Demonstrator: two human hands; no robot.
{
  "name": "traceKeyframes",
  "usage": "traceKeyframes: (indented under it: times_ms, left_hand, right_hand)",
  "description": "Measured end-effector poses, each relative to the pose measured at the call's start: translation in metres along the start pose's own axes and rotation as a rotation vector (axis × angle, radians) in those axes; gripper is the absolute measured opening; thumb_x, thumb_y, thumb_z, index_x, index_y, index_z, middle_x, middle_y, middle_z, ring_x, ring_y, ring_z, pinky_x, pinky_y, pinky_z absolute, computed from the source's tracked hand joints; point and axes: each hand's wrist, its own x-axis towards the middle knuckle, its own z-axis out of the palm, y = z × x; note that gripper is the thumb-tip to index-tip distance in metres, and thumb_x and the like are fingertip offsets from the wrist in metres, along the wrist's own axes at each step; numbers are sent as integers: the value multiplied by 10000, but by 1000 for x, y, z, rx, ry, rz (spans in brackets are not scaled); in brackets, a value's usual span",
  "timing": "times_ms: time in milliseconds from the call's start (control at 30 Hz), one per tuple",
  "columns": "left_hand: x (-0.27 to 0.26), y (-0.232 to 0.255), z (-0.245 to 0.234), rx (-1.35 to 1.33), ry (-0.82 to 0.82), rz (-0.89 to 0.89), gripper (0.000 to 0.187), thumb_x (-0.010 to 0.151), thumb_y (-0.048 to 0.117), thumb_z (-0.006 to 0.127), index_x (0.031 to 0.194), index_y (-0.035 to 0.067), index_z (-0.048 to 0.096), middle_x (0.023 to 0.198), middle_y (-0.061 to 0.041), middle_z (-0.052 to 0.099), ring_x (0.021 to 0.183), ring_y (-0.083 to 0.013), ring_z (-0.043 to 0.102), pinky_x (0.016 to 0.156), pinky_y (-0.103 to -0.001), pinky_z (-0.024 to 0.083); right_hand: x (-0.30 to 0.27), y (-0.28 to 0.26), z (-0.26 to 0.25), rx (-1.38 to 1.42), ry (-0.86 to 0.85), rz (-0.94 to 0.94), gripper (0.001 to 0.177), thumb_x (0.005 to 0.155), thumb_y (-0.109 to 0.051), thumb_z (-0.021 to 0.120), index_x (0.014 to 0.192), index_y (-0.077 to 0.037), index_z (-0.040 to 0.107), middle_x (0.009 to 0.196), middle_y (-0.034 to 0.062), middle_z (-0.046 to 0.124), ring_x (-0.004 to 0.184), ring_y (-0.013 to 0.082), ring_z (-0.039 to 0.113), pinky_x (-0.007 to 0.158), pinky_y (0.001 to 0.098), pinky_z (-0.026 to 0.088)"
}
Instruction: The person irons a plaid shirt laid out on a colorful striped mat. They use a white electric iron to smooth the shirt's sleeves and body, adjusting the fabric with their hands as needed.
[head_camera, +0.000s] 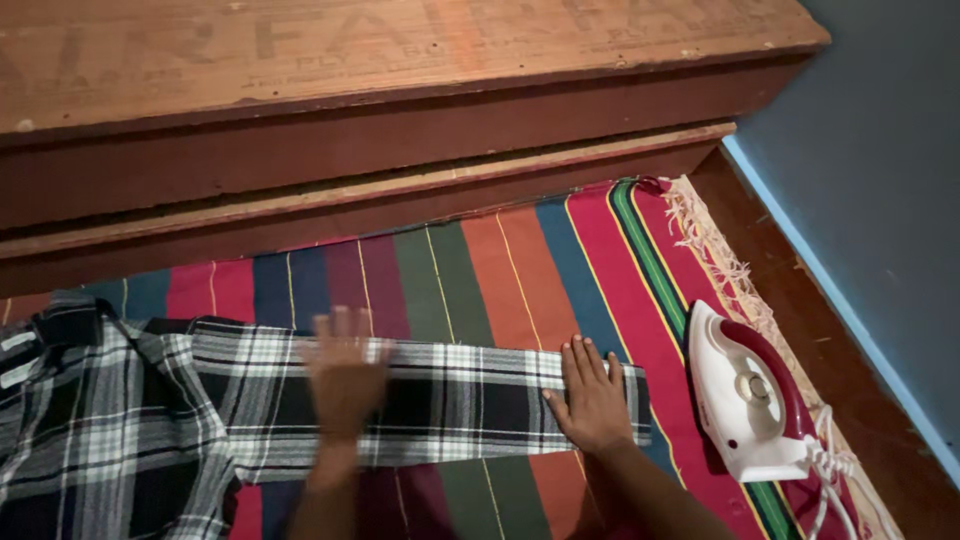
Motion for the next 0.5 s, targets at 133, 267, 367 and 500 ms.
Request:
traceKeyframes:
  times_ms: [133,267,367,500]
  left_hand:
    - [16,-98,29,-17,-119,-208,745,969,665,292,1602,274,247,1695,-90,112,1539,-372,94,1189,-658,62]
    - [-4,-167,47,18,-73,-289,761,973,661,149,1619,264,204,1698,-54,81,1545,-335,59,1187,-632,39]
    - [-13,-181,57,30,-37,-309,741,991,652,189,1610,250,256,1704,-50,141,1562,-392,68,1217,-577,86]
    - [-15,-178,63,17,40,-296,709,1021,601,239,1615,218,291,1712,-77,186,1562,-414,103,1213,-598,131]
  right_hand:
    - [-1,-1,1,-1,-24,31,786,973,-549,445,1527,-1,342,1610,213,321,1515,341,251,1190,577,157]
    - [0,-1,0,-38,-27,28,777,981,-566,408,1524,-14,338,1618,201,309,1523,324,238,1198,568,150]
    - [0,-2,1,-54,-48,29,782,992,-573,379,1532,-11,327,1617,200,294,1521,322,221,1196,570,138]
    - [1,2,3,-56,-61,26,797,985,-582,381,1531,-4,322,1609,205,290,1511,330,216,1187,575,133]
